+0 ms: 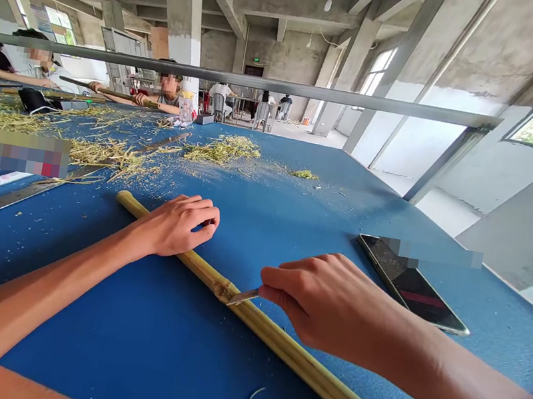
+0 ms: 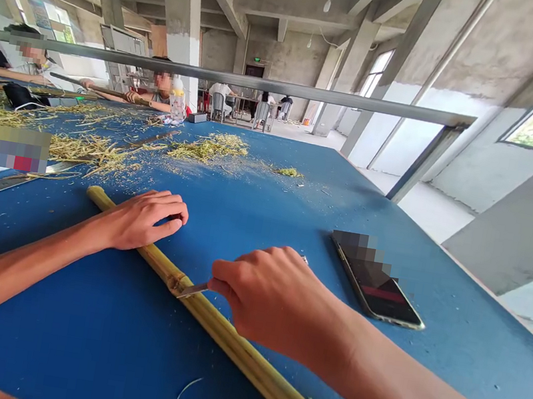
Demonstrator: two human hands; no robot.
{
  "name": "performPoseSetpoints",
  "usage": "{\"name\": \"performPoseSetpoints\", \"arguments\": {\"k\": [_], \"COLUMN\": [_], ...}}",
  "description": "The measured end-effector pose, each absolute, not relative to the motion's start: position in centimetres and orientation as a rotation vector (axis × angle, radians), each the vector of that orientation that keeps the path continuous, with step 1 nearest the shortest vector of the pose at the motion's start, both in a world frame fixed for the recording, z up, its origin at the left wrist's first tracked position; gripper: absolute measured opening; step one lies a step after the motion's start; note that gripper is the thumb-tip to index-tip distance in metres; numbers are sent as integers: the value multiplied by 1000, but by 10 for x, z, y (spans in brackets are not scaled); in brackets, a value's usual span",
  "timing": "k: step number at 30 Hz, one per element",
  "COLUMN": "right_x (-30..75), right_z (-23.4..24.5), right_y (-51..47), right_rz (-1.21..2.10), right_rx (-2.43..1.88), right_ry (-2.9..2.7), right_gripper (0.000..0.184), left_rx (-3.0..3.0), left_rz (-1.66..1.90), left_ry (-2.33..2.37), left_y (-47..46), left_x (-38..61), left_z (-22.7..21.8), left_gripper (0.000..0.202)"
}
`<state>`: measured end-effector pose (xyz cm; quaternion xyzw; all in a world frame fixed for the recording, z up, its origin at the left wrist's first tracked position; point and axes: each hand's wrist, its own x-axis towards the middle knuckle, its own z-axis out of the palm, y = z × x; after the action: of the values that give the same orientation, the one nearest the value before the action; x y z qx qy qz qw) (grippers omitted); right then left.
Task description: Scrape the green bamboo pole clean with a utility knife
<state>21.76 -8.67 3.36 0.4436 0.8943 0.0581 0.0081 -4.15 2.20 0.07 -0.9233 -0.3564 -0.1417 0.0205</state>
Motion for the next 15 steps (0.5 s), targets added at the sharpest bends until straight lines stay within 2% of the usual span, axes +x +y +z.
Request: {"name": "performPoseSetpoints", "arguments": {"k": [9, 15], "right_x": [238, 274], "right_z": [40, 48], "right_y": [-101, -135], "right_rz": [88, -229], "right_rx": [1394, 1425], "right_ry": [2718, 2612], "right_gripper": [24, 27], "left_rx": [-2868, -2885], "left_rz": [-412, -444], "left_ry": [-1098, -1075], "left_y": [23, 28], "left_x": [-41, -43], "left_z": [2, 1], "left_gripper": [23, 27]}}
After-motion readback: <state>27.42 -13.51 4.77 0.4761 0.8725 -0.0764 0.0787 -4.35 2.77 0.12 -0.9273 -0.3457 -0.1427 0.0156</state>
